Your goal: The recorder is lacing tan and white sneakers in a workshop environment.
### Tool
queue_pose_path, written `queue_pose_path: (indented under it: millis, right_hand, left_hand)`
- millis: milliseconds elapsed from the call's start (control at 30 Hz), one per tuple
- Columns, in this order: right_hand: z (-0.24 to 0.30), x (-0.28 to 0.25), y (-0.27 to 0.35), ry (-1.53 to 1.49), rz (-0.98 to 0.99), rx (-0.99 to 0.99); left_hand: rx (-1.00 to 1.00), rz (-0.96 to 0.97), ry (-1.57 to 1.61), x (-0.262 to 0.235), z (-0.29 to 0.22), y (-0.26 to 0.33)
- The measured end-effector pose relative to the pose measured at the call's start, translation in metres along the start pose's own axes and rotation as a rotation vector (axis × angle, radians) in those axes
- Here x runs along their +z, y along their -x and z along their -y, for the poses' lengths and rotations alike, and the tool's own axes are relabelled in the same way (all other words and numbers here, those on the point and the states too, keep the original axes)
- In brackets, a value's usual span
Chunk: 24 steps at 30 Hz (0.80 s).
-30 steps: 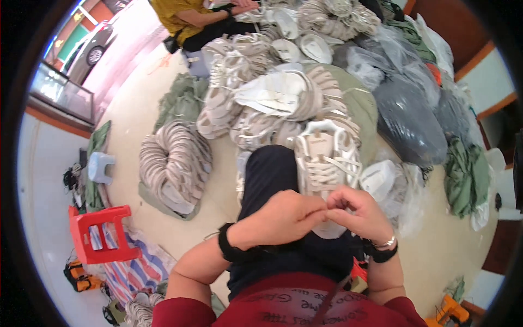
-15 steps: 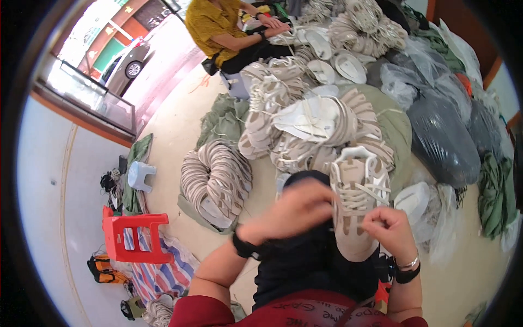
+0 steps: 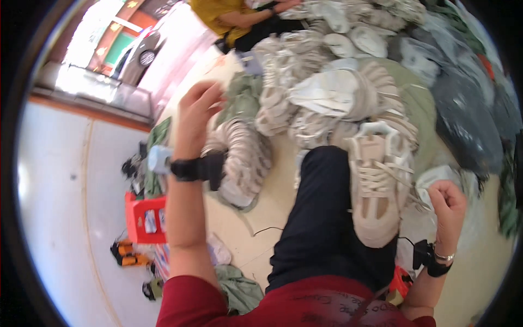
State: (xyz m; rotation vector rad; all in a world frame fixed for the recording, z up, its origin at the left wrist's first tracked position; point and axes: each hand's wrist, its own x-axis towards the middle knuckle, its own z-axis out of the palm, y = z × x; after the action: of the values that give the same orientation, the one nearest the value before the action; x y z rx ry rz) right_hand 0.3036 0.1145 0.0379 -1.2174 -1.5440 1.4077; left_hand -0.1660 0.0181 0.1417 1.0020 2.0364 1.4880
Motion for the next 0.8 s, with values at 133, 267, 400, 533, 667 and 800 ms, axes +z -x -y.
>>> queue_pose_path:
  millis: [133, 267, 400, 533, 667, 800]
  right_hand:
    - [-0.012, 0.001, -0.014, 0.046, 0.023, -0.005]
    - [-0.017, -0.022, -0.010, 0.038, -0.132, -0.022]
    - [-0.014, -0.020, -0.013, -0.063, -0.213, -0.074]
    - [-0.022, -0.031, -0.005, -0.081, -0.208, -0.027]
    - [-0.016, -0.027, -0.003, -0.252, -0.149, 0.039]
    - [-0.006, -0.012, -0.021, -0.137, -0.111, -0.061]
  left_hand:
    - [-0.217, 0.032, -0.183, -0.006, 0.051, 0.011]
    - [0.144, 0.732, 0.152, 0.170, -0.043, 0.074]
    - [0.288, 1.101, 0.416, 0.199, -0.084, 0.117]
    - [-0.001, 0.823, 0.108, 0.173, -0.001, 0.106]
    - [-0.102, 0.632, -0.027, 0.167, 0.035, 0.128]
    - [0.394, 0.670, -0.207, 0.188, 0.028, 0.156]
